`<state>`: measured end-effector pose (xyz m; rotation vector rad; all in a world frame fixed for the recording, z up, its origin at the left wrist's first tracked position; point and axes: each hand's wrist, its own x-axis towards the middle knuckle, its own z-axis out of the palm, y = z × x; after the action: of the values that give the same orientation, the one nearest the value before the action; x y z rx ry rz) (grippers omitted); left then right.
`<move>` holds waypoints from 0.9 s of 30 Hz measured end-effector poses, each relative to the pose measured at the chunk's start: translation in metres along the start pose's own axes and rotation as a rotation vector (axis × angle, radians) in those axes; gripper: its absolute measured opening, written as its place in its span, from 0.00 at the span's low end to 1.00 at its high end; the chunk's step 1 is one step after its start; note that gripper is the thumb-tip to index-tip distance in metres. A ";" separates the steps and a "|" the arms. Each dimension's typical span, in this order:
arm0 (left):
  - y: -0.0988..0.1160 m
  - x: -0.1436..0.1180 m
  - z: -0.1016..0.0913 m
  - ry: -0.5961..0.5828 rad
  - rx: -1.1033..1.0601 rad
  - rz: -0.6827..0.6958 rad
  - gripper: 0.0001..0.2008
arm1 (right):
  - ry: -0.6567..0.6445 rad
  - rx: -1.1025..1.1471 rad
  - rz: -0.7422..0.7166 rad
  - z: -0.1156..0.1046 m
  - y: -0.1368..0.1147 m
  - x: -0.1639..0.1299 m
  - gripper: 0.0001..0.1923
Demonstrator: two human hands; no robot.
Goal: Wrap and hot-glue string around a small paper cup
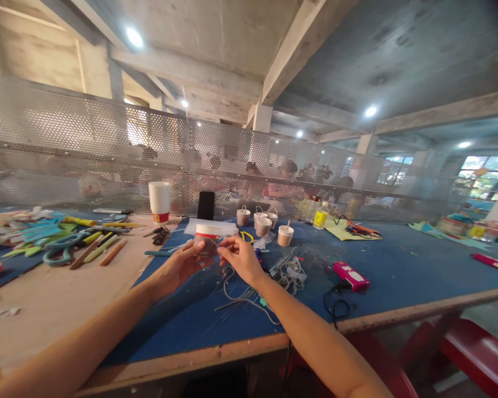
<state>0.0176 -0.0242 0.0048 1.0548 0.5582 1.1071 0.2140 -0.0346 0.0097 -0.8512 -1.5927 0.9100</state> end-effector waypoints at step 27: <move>0.012 -0.003 -0.005 0.000 -0.216 -0.096 0.14 | -0.273 -1.403 0.380 -0.097 -0.003 -0.010 0.27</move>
<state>0.0074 -0.0239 0.0128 0.8329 0.4724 1.0572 0.3106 -0.0324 0.0218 -2.0882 -2.3056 -0.0266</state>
